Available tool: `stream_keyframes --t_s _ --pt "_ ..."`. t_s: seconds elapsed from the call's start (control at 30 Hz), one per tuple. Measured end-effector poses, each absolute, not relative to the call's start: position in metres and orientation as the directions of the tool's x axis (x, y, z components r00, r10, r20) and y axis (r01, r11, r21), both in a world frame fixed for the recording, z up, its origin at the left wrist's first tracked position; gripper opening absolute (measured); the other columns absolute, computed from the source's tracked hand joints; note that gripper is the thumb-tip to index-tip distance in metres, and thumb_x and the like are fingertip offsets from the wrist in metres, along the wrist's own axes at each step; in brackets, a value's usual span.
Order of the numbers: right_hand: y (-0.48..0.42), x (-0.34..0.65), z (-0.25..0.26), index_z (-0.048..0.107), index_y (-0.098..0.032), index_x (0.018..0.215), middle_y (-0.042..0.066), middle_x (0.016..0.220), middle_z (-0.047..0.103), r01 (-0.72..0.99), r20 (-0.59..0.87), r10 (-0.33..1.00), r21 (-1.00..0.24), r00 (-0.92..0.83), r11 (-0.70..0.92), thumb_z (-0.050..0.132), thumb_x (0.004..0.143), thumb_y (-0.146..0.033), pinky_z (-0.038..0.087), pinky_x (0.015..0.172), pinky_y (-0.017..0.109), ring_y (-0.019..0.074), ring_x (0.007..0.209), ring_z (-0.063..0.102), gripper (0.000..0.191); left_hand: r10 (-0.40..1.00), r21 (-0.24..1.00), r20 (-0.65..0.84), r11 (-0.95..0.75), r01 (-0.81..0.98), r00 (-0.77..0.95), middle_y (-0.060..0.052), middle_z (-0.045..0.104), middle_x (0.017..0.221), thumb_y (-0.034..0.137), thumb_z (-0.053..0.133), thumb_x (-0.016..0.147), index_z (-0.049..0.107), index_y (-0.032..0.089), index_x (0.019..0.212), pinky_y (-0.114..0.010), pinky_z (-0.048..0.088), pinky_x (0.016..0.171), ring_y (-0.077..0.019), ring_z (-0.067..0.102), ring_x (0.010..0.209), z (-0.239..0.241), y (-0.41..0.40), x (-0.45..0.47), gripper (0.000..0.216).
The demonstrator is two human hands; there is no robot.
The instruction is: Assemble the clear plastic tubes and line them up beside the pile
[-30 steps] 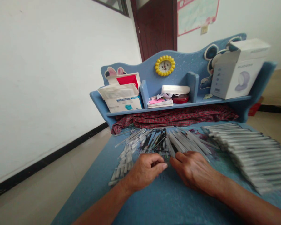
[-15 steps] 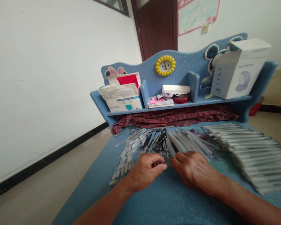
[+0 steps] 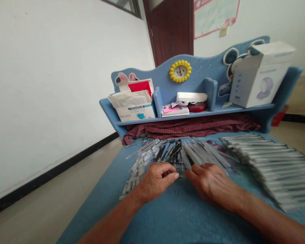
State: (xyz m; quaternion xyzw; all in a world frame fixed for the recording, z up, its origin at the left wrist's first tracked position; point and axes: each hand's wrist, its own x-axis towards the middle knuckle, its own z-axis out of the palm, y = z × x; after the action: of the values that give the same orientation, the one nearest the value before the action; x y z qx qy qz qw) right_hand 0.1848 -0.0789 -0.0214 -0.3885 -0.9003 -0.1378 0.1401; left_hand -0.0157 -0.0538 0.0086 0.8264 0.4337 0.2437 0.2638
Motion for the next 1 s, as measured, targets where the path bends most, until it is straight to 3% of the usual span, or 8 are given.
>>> stream_keyframes --t_s 0.3,0.47,0.8,1.0 --pt "-0.079 0.185 -0.022 0.048 -0.019 0.083 0.0 0.069 0.053 0.732 0.4 0.631 0.178 -0.665 0.658 0.043 0.085 -0.014 0.024 0.051 0.029 0.0129 0.052 0.045 0.008 0.852 0.595 0.184 -0.494 0.634 0.491 0.003 0.055 0.055 0.025 0.052 0.078 0.063 0.016 0.069 -0.018 0.037 0.054 -0.0097 0.051 0.057 0.011 -0.049 -0.021 0.017" --pt "-0.079 0.186 -0.02 0.048 -0.02 0.085 0.0 0.07 0.054 0.733 0.388 0.64 0.168 -0.664 0.659 0.04 0.087 -0.015 0.024 0.051 0.029 0.0133 0.053 0.045 0.01 0.891 0.53 0.109 -0.428 0.732 0.442 0.004 0.051 0.053 0.026 0.049 0.078 0.061 0.015 0.07 -0.019 0.032 0.05 -0.0091 0.047 0.051 0.018 -0.036 -0.04 0.019" --pt "-0.079 0.185 -0.021 0.05 -0.02 0.081 0.001 0.069 0.055 0.742 0.4 0.65 0.128 -0.646 0.658 0.039 0.088 -0.014 0.025 0.053 0.031 0.0131 0.053 0.044 0.014 0.908 0.126 -0.071 -0.402 0.907 0.412 0.0 0.056 0.064 0.017 0.048 0.074 0.056 0.017 0.068 -0.02 0.031 0.055 -0.0121 0.051 0.06 0.022 -0.017 -0.07 0.011" --pt "-0.08 0.186 -0.022 0.05 -0.02 0.079 0.001 0.068 0.056 0.726 0.432 0.629 0.092 -0.646 0.681 0.037 0.088 -0.014 0.024 0.053 0.03 0.0131 0.052 0.043 0.017 0.919 0.032 -0.099 -0.381 0.924 0.382 -0.001 0.059 0.067 0.017 0.048 0.073 0.058 0.018 0.069 -0.021 0.032 0.057 -0.0132 0.053 0.063 0.025 -0.015 -0.079 0.01"
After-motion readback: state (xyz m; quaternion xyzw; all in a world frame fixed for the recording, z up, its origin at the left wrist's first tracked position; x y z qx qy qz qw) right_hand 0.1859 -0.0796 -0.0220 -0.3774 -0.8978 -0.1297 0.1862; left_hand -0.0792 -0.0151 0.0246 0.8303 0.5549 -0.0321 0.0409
